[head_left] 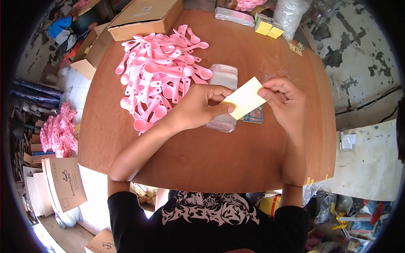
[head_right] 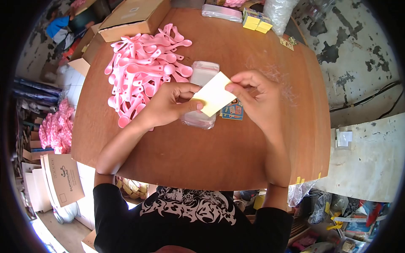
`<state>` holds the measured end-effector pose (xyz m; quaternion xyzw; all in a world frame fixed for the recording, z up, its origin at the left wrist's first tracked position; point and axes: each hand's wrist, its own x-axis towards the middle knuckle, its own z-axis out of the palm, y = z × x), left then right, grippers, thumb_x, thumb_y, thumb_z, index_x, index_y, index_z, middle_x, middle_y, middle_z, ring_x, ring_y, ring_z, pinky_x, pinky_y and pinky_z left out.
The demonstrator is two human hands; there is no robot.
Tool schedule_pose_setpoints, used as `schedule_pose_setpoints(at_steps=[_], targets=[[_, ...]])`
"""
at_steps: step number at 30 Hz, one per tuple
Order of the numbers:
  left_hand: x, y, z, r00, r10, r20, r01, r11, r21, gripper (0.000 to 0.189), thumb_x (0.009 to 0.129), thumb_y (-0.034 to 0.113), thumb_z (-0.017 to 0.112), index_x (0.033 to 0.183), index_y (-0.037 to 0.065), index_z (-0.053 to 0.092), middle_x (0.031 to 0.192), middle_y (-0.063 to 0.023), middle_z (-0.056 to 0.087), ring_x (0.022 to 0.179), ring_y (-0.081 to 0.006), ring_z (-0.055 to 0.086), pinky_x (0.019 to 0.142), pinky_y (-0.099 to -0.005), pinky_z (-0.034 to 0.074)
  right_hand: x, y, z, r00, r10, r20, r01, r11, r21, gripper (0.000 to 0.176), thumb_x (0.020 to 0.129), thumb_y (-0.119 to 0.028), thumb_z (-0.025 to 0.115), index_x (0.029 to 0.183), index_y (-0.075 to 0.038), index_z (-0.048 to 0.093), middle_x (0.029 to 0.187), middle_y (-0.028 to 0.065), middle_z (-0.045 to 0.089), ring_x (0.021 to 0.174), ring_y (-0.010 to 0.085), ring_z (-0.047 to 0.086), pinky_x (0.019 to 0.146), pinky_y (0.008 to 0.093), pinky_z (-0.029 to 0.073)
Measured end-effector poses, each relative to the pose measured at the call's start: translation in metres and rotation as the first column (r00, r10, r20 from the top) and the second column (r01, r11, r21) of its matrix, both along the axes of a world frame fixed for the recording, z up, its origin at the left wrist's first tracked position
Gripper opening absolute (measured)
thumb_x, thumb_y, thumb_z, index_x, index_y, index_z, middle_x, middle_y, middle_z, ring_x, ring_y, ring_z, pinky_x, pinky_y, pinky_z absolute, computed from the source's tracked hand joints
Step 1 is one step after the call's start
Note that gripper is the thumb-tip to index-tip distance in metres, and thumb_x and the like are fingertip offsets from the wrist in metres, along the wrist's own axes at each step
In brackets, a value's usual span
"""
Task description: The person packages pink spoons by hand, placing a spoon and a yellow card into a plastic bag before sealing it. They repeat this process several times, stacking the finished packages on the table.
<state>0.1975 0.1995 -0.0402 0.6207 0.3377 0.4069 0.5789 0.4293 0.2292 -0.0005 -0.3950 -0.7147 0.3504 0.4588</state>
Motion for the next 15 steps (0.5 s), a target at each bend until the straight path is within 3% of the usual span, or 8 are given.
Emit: schedule_pose_setpoints(at_steps=[3,5,9,13,15], targets=[[0.002,-0.001,0.001,0.998,0.002,0.056,0.000,0.999,-0.036,0.032,0.092,0.006,0.065,0.122,-0.005,0.060,0.103,-0.0114,0.071,0.090,-0.0097,0.066,0.078,-0.0259,0.053,-0.003,-0.002,-0.001,0.994,0.092,0.063,-0.093,0.995,0.020,0.010,0.085,-0.005,0.072,0.093,0.002,0.070,0.084,0.0085,0.071,0.075,0.0105,0.066,0.065,0.0236,0.051],[0.003,-0.002,0.000,0.997,0.003,0.076,0.001,0.999,-0.042,0.032,0.093,0.007,0.064,0.122,-0.005,0.060,0.102,-0.0112,0.071,0.090,-0.0098,0.066,0.078,-0.0257,0.053,-0.008,-0.004,0.006,0.942,0.176,0.286,-0.241,0.947,0.212,0.010,0.084,-0.005,0.072,0.093,0.000,0.071,0.085,0.0084,0.070,0.074,0.0138,0.066,0.065,0.0263,0.051],[0.003,-0.003,0.000,0.997,0.030,0.067,-0.030,1.000,-0.002,0.030,0.094,0.006,0.063,0.121,-0.006,0.061,0.104,-0.0124,0.071,0.091,-0.0100,0.065,0.078,-0.0249,0.054,-0.011,-0.005,-0.006,0.913,0.332,0.238,-0.367,0.922,0.121,0.014,0.086,-0.007,0.071,0.099,-0.001,0.071,0.093,0.0106,0.069,0.085,0.0184,0.065,0.072,0.0286,0.051],[0.005,-0.001,-0.005,0.996,0.078,0.034,-0.079,0.995,0.056,0.025,0.095,0.008,0.062,0.116,-0.005,0.065,0.104,-0.0112,0.071,0.090,-0.0097,0.065,0.077,-0.0245,0.054,-0.011,-0.005,-0.011,0.907,0.377,0.186,-0.381,0.925,-0.015,0.016,0.086,-0.007,0.071,0.102,-0.001,0.070,0.094,0.0106,0.069,0.089,0.0198,0.065,0.073,0.0293,0.051],[0.006,-0.002,-0.005,0.996,0.093,-0.003,-0.092,0.992,0.087,0.024,0.095,0.009,0.062,0.115,-0.004,0.066,0.103,-0.0103,0.071,0.090,-0.0099,0.065,0.078,-0.0248,0.054,-0.010,-0.002,-0.010,0.842,0.447,0.302,-0.470,0.882,0.005,0.018,0.088,-0.009,0.069,0.105,-0.001,0.069,0.096,0.0100,0.069,0.084,0.0199,0.066,0.071,0.0306,0.051]])
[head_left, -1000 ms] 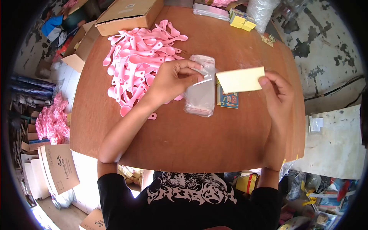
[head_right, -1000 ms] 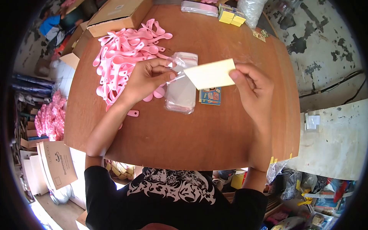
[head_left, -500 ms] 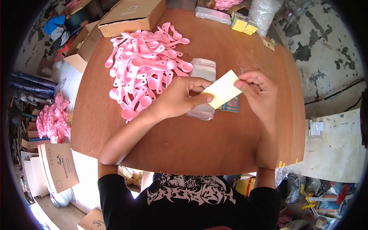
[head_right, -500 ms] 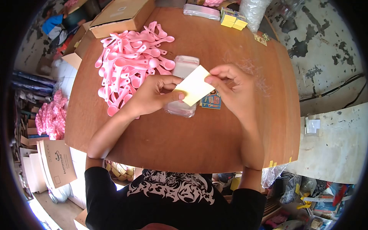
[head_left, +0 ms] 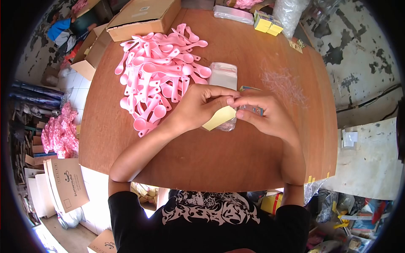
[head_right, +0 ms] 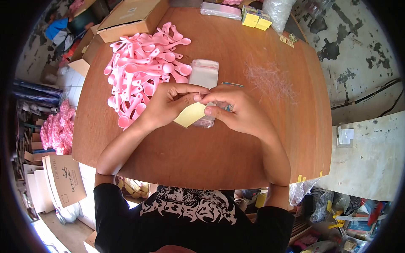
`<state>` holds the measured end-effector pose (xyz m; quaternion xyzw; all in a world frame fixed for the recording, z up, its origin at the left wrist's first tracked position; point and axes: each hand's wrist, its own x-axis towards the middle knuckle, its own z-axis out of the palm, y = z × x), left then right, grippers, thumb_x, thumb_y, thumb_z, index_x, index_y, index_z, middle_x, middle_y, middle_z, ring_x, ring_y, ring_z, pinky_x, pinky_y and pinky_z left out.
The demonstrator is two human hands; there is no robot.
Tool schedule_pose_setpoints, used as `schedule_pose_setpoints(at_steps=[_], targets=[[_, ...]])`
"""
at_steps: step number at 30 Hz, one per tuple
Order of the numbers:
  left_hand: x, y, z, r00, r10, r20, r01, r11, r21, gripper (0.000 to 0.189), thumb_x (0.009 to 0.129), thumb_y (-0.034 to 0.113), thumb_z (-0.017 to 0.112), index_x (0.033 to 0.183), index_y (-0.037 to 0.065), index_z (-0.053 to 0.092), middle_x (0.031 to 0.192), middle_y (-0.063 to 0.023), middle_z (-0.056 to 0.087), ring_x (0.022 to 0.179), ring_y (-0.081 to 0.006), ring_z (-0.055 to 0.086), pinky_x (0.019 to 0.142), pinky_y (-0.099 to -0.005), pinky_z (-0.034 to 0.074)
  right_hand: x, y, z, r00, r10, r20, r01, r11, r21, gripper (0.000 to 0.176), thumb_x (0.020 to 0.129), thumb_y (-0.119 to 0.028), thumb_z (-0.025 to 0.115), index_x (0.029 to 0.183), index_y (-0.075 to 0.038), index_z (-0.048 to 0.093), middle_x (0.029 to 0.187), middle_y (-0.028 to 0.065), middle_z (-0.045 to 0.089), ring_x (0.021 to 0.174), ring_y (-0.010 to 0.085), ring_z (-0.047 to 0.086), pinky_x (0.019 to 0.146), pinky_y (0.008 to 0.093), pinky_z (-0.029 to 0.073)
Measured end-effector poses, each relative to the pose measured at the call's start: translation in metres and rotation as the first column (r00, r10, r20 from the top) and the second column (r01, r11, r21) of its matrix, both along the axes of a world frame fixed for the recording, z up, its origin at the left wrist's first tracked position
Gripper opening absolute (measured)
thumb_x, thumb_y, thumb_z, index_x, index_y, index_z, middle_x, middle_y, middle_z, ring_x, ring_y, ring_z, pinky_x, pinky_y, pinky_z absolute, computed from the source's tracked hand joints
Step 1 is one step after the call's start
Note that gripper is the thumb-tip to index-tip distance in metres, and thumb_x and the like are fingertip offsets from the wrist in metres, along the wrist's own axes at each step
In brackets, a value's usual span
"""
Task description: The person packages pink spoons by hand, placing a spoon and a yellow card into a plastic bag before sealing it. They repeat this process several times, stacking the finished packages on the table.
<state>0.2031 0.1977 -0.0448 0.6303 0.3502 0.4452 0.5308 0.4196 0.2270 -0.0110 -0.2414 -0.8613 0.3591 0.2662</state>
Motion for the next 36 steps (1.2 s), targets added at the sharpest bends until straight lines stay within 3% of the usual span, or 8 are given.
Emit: schedule_pose_setpoints(at_steps=[3,8,14,16,18,20,25,36], targets=[[0.002,-0.002,0.002,0.999,0.021,-0.039,-0.019,0.999,0.034,0.022,0.095,0.009,0.062,0.113,-0.003,0.068,0.103,-0.0093,0.071,0.092,-0.0112,0.065,0.080,-0.0262,0.054,-0.002,-0.007,-0.007,1.000,-0.002,0.020,0.005,0.986,-0.168,0.020,0.089,-0.009,0.068,0.107,-0.002,0.068,0.095,0.0115,0.070,0.078,0.0206,0.067,0.069,0.0319,0.052],[0.003,-0.003,-0.002,0.999,0.002,0.033,-0.009,0.974,0.226,0.031,0.092,0.012,0.066,0.119,-0.002,0.064,0.105,-0.0111,0.069,0.099,-0.0142,0.064,0.085,-0.0291,0.053,-0.006,-0.006,-0.014,0.982,0.059,0.179,-0.048,0.997,-0.063,0.020,0.089,-0.006,0.064,0.109,-0.003,0.067,0.088,0.0140,0.069,0.074,0.0204,0.067,0.067,0.0327,0.051],[-0.013,-0.005,0.020,0.947,-0.048,-0.317,0.082,0.992,0.093,0.046,0.082,0.014,0.078,0.120,-0.003,0.057,0.090,-0.0109,0.069,0.088,-0.0130,0.066,0.077,-0.0292,0.053,0.000,0.004,-0.010,0.997,0.011,0.080,0.003,0.985,-0.173,0.007,0.091,-0.004,0.059,0.096,-0.001,0.063,0.081,0.0101,0.068,0.070,0.0154,0.065,0.063,0.0293,0.049],[-0.021,-0.001,0.019,0.930,0.065,-0.362,-0.004,0.986,0.167,0.038,0.084,0.013,0.076,0.115,-0.001,0.060,0.085,-0.0083,0.069,0.079,-0.0086,0.064,0.070,-0.0257,0.051,-0.005,0.003,-0.005,0.892,-0.310,-0.329,0.138,0.879,-0.456,0.008,0.094,-0.008,0.058,0.099,-0.004,0.063,0.082,0.0063,0.068,0.068,0.0116,0.062,0.061,0.0263,0.049],[-0.032,0.002,0.029,0.960,0.151,-0.234,-0.113,0.979,0.170,0.034,0.086,0.012,0.074,0.114,0.000,0.060,0.086,-0.0062,0.070,0.079,-0.0071,0.063,0.069,-0.0239,0.051,-0.011,0.007,-0.011,0.828,-0.474,-0.299,0.316,0.835,-0.451,0.012,0.095,-0.012,0.058,0.105,-0.006,0.062,0.085,0.0052,0.068,0.067,0.0104,0.061,0.060,0.0254,0.050],[-0.044,0.003,0.041,0.962,0.228,-0.150,-0.214,0.972,0.100,0.036,0.086,0.010,0.072,0.118,-0.001,0.058,0.081,-0.0077,0.068,0.071,-0.0100,0.064,0.059,-0.0270,0.052,-0.019,0.010,-0.033,0.838,-0.519,-0.167,0.422,0.812,-0.404,0.009,0.093,-0.013,0.061,0.096,-0.005,0.064,0.081,0.0042,0.067,0.066,0.0098,0.061,0.058,0.0264,0.049],[-0.064,0.004,0.057,0.965,0.260,-0.042,-0.255,0.962,0.099,0.037,0.091,0.004,0.064,0.126,-0.001,0.053,0.082,-0.0086,0.069,0.067,-0.0145,0.069,0.053,-0.0263,0.056,-0.093,-0.031,-0.072,0.995,-0.020,0.101,0.001,0.983,0.183,0.013,0.081,-0.018,0.072,0.085,-0.006,0.069,0.082,0.0071,0.065,0.071,0.0202,0.065,0.061,0.0356,0.052],[-0.059,0.007,0.046,0.975,0.212,-0.073,-0.210,0.977,0.031,0.034,0.089,0.009,0.069,0.120,0.000,0.058,0.082,-0.0066,0.069,0.065,-0.0096,0.065,0.053,-0.0242,0.053,-0.169,-0.056,-0.097,0.980,-0.158,0.119,0.023,0.689,0.724,0.011,0.077,-0.012,0.067,0.080,-0.002,0.062,0.074,0.0078,0.058,0.064,0.0219,0.061,0.055,0.0375,0.050]])
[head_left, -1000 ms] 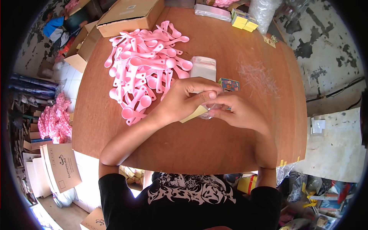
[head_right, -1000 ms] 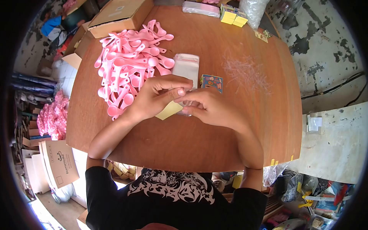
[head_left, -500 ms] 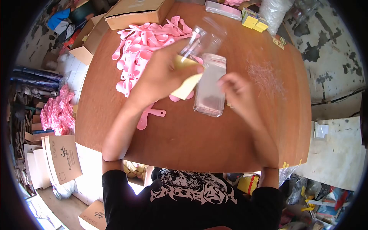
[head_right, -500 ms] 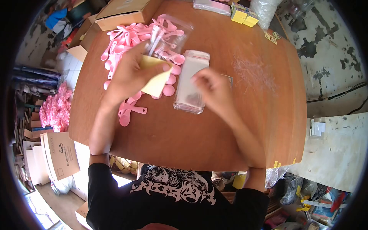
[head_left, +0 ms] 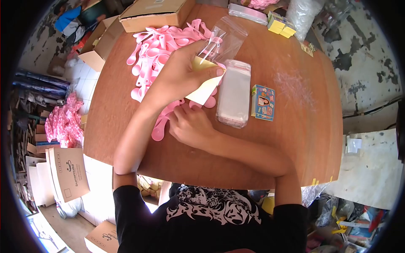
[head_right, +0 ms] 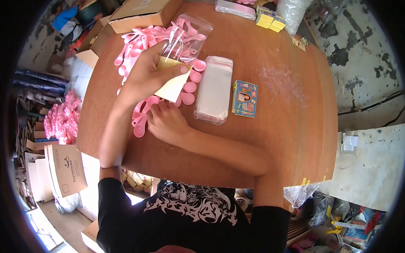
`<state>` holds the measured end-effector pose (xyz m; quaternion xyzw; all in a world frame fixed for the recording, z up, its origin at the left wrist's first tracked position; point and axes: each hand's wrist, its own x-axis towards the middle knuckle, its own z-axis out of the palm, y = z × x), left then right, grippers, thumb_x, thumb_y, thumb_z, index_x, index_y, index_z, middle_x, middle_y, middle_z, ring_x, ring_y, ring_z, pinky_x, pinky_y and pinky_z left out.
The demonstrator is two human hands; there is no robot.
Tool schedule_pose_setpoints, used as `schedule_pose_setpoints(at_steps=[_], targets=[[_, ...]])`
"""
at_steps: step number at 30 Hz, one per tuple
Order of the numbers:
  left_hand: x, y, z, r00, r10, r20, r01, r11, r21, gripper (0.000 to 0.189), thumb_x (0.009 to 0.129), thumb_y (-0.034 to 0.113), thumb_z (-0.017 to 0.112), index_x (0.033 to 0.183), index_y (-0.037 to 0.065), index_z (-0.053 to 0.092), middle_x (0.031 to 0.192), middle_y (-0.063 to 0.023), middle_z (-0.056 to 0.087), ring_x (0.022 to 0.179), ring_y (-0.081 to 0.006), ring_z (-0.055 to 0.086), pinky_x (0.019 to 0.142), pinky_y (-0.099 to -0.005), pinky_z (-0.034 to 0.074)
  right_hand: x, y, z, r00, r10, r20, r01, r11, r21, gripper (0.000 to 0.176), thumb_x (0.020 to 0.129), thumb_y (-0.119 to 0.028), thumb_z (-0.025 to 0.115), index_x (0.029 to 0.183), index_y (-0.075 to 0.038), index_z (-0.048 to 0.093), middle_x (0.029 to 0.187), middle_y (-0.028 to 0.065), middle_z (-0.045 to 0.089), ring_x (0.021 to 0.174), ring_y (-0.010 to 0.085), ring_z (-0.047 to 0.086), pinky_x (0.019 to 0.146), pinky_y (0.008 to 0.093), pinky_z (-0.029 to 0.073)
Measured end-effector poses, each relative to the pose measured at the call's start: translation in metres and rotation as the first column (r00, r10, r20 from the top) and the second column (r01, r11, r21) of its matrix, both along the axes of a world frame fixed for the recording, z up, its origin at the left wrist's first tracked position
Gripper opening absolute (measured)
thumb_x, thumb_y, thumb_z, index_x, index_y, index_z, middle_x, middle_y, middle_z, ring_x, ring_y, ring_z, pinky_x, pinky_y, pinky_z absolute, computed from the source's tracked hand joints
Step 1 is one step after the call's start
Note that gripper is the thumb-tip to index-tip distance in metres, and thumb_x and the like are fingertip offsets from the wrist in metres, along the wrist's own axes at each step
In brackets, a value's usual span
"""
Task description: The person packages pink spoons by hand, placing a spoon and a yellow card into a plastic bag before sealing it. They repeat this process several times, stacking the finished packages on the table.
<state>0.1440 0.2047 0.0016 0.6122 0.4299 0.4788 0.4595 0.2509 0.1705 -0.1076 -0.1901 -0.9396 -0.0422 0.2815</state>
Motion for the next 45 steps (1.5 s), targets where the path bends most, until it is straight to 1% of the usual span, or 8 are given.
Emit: schedule_pose_setpoints(at_steps=[4,7,10,13,19,26,33,45], targets=[[-0.004,0.007,-0.006,0.999,0.034,-0.041,-0.030,0.996,0.086,0.036,0.088,0.012,0.072,0.119,-0.001,0.059,0.082,-0.0066,0.069,0.066,-0.0099,0.065,0.056,-0.0255,0.053,0.044,0.008,0.036,0.993,0.096,0.062,-0.056,0.882,-0.467,0.012,0.087,-0.014,0.063,0.089,-0.003,0.059,0.065,0.0112,0.057,0.056,0.0290,0.061,0.056,0.0452,0.050],[-0.003,0.014,-0.019,0.987,0.060,-0.150,-0.046,0.994,0.096,0.036,0.086,0.014,0.074,0.116,0.000,0.060,0.081,-0.0063,0.069,0.070,-0.0110,0.065,0.061,-0.0274,0.053,0.091,0.030,0.090,0.972,0.212,-0.103,-0.219,0.646,-0.732,0.012,0.085,-0.009,0.071,0.095,-0.007,0.065,0.079,0.0097,0.067,0.069,0.0212,0.067,0.059,0.0326,0.049],[0.000,0.015,-0.022,0.975,0.025,-0.221,0.018,0.982,0.188,0.036,0.084,0.015,0.076,0.114,0.001,0.061,0.082,-0.0071,0.069,0.073,-0.0123,0.065,0.064,-0.0291,0.052,0.134,0.045,0.123,0.962,0.042,-0.269,-0.224,0.685,-0.693,0.016,0.082,-0.011,0.077,0.092,-0.004,0.066,0.084,0.0018,0.069,0.068,0.0094,0.062,0.063,0.0257,0.049],[0.006,0.003,-0.006,0.951,-0.176,-0.254,0.169,0.984,-0.051,0.044,0.084,0.014,0.076,0.121,0.000,0.059,0.092,-0.0057,0.069,0.079,-0.0079,0.062,0.067,-0.0254,0.051,0.170,0.058,0.139,0.863,-0.255,-0.435,-0.234,0.562,-0.793,0.014,0.090,-0.015,0.069,0.096,-0.002,0.068,0.080,0.0015,0.065,0.066,0.0070,0.058,0.061,0.0225,0.048],[0.016,-0.001,-0.015,0.909,-0.251,-0.332,0.300,0.948,0.105,0.036,0.080,0.015,0.075,0.110,0.001,0.062,0.084,-0.0114,0.067,0.076,-0.0169,0.065,0.067,-0.0325,0.050,0.199,0.082,0.139,0.592,-0.360,-0.721,-0.432,0.614,-0.661,0.030,0.100,-0.025,0.055,0.103,0.004,0.065,0.075,0.0016,0.060,0.059,0.0070,0.053,0.053,0.0224,0.044],[0.029,-0.009,-0.017,0.907,-0.291,-0.303,0.322,0.945,0.057,0.043,0.080,0.014,0.077,0.117,0.000,0.060,0.091,-0.0138,0.068,0.084,-0.0204,0.067,0.075,-0.0344,0.051,0.176,0.080,0.129,0.699,-0.425,-0.575,-0.329,0.522,-0.787,0.028,0.098,-0.024,0.059,0.102,0.002,0.067,0.075,0.0002,0.061,0.061,0.0052,0.051,0.055,0.0208,0.043],[0.041,-0.008,-0.035,0.965,-0.201,-0.170,0.213,0.975,0.060,0.056,0.080,0.013,0.078,0.129,0.001,0.055,0.101,-0.0121,0.069,0.091,-0.0174,0.067,0.080,-0.0323,0.052,0.144,0.067,0.114,0.704,-0.422,-0.571,-0.278,0.576,-0.768,0.029,0.096,-0.025,0.063,0.102,0.003,0.068,0.088,0.0036,0.069,0.086,0.0070,0.062,0.073,0.0229,0.049],[0.043,-0.011,-0.036,0.954,-0.262,-0.143,0.277,0.956,0.097,0.061,0.083,0.006,0.074,0.136,-0.002,0.045,0.112,-0.0140,0.065,0.101,-0.0191,0.067,0.087,-0.0331,0.053,0.133,0.050,0.121,0.740,-0.406,-0.536,-0.272,0.549,-0.791,0.021,0.087,-0.012,0.074,0.101,0.002,0.067,0.087,0.0036,0.068,0.079,0.0058,0.062,0.064,0.0206,0.048]])
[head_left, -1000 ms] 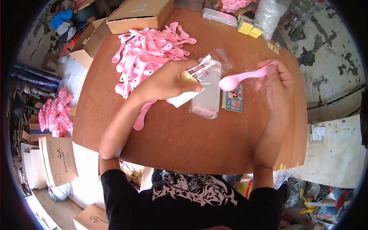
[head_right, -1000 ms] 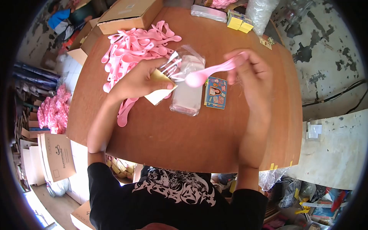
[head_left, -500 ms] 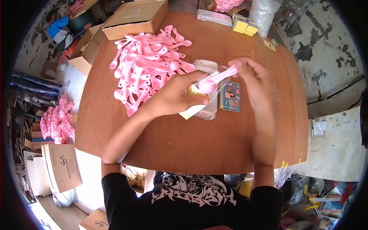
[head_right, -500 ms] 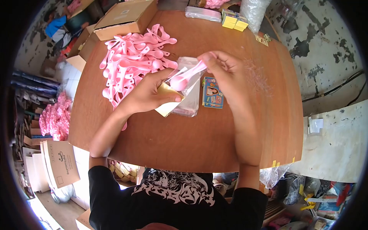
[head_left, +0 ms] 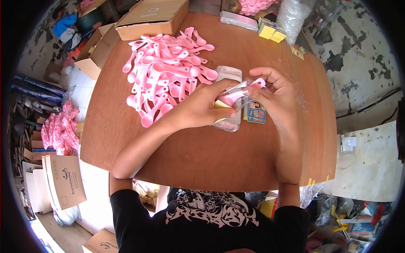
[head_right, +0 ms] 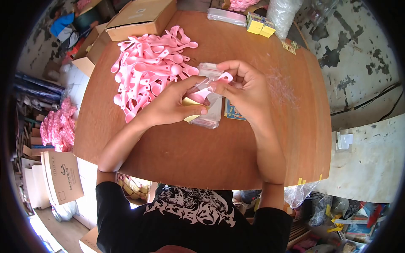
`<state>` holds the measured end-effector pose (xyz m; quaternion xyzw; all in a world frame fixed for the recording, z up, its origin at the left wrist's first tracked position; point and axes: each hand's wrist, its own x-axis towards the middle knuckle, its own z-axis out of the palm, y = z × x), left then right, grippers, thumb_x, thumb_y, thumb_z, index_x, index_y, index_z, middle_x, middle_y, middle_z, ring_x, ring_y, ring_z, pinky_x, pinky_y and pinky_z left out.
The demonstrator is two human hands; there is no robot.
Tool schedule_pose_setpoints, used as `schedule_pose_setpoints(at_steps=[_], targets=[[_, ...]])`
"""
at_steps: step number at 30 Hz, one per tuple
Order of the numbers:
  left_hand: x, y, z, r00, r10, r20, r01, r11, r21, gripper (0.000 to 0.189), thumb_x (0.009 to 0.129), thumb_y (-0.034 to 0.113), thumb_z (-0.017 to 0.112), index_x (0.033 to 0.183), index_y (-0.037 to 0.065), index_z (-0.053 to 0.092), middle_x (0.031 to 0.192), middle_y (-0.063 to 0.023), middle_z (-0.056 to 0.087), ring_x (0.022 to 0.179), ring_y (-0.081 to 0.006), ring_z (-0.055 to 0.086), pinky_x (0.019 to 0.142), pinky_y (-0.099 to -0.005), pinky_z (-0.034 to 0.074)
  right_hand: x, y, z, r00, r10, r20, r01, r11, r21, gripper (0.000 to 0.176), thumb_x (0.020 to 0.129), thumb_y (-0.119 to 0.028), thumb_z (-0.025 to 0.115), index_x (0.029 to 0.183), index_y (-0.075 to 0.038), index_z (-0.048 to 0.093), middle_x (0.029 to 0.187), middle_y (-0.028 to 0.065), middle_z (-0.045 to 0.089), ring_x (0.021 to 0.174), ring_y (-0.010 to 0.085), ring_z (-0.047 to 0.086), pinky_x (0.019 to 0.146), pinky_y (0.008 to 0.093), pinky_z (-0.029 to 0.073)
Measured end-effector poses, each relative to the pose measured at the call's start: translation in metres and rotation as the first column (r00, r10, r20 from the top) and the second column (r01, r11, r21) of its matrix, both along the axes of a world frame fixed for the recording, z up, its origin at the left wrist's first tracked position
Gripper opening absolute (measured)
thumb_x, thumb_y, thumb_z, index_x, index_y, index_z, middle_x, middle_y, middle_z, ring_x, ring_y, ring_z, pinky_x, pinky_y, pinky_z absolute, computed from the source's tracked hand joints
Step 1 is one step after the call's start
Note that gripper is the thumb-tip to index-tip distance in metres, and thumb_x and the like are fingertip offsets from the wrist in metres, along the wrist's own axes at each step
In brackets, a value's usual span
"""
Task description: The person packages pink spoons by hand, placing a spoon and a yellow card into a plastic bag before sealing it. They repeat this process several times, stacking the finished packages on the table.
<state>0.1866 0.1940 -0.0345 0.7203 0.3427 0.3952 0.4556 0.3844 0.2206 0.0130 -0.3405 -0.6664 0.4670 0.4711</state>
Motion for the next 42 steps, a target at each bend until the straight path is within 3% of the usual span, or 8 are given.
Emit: schedule_pose_setpoints(at_steps=[4,6,19,23,25,29,31,42], targets=[[0.001,0.001,-0.003,0.999,-0.019,0.049,0.019,1.000,0.009,0.061,0.082,0.007,0.074,0.135,-0.002,0.046,0.116,-0.0174,0.065,0.102,-0.0220,0.067,0.090,-0.0356,0.052,0.010,0.008,-0.003,0.995,0.083,0.051,-0.078,0.992,-0.095,0.022,0.088,-0.010,0.072,0.106,0.001,0.067,0.091,0.0048,0.069,0.080,0.0065,0.062,0.067,0.0218,0.050],[-0.001,-0.001,0.003,0.999,-0.009,0.048,0.010,1.000,-0.023,0.061,0.082,0.006,0.073,0.135,-0.002,0.045,0.116,-0.0174,0.065,0.102,-0.0221,0.067,0.090,-0.0357,0.052,0.012,0.008,0.001,0.970,0.170,-0.176,-0.212,0.941,-0.263,0.024,0.088,-0.006,0.070,0.110,0.002,0.066,0.095,0.0054,0.069,0.084,0.0074,0.063,0.069,0.0220,0.050],[-0.004,0.000,0.001,1.000,0.000,0.007,0.000,0.998,-0.065,0.063,0.082,0.008,0.073,0.137,0.001,0.044,0.110,-0.0190,0.068,0.100,-0.0258,0.068,0.088,-0.0372,0.052,0.016,0.009,0.000,0.973,0.219,-0.065,-0.229,0.930,-0.288,0.024,0.086,-0.006,0.073,0.108,0.002,0.068,0.090,0.0044,0.068,0.082,0.0075,0.061,0.070,0.0213,0.049],[-0.004,-0.001,0.005,1.000,-0.013,0.011,0.013,0.999,-0.036,0.063,0.082,0.010,0.074,0.137,0.001,0.043,0.117,-0.0206,0.063,0.108,-0.0280,0.063,0.092,-0.0385,0.050,0.015,0.012,0.001,0.980,0.193,-0.042,-0.197,0.964,-0.180,0.022,0.086,-0.008,0.074,0.105,0.002,0.070,0.089,0.0049,0.069,0.079,0.0072,0.061,0.069,0.0218,0.049],[-0.003,-0.001,0.003,0.969,0.243,-0.032,-0.220,0.918,0.330,0.065,0.083,0.012,0.075,0.137,0.000,0.042,0.127,-0.0201,0.053,0.117,-0.0284,0.056,0.097,-0.0388,0.046,0.013,0.015,0.005,0.979,0.201,-0.040,-0.204,0.973,-0.109,0.023,0.086,-0.009,0.074,0.105,0.002,0.070,0.090,0.0055,0.070,0.078,0.0074,0.061,0.069,0.0220,0.049],[-0.007,0.007,0.005,0.930,0.344,0.126,-0.367,0.871,0.326,0.067,0.082,0.013,0.075,0.138,0.000,0.040,0.131,-0.0184,0.046,0.121,-0.0284,0.050,0.100,-0.0385,0.043,0.002,0.010,0.039,0.999,-0.007,-0.054,0.012,0.995,0.100,0.021,0.086,-0.007,0.073,0.104,0.002,0.071,0.085,0.0052,0.070,0.073,0.0073,0.061,0.067,0.0219,0.050],[-0.009,0.009,0.005,0.900,0.395,0.185,-0.436,0.811,0.390,0.067,0.082,0.011,0.075,0.138,-0.001,0.039,0.129,-0.0166,0.047,0.117,-0.0286,0.052,0.098,-0.0384,0.044,-0.001,0.020,0.045,0.947,-0.134,0.292,0.060,0.967,0.249,0.018,0.084,-0.004,0.073,0.101,0.000,0.073,0.083,0.0032,0.070,0.072,0.0067,0.060,0.066,0.0212,0.049],[0.001,-0.015,0.021,0.963,0.249,0.100,-0.268,0.904,0.334,0.039,0.090,0.011,0.068,0.125,-0.002,0.055,0.123,-0.0107,0.059,0.109,-0.0191,0.058,0.097,-0.0352,0.046,-0.005,-0.005,0.010,0.980,-0.087,0.180,0.024,0.945,0.326,0.011,0.090,-0.010,0.069,0.088,0.001,0.068,0.072,-0.0005,0.064,0.065,0.0067,0.058,0.059,0.0212,0.046]])
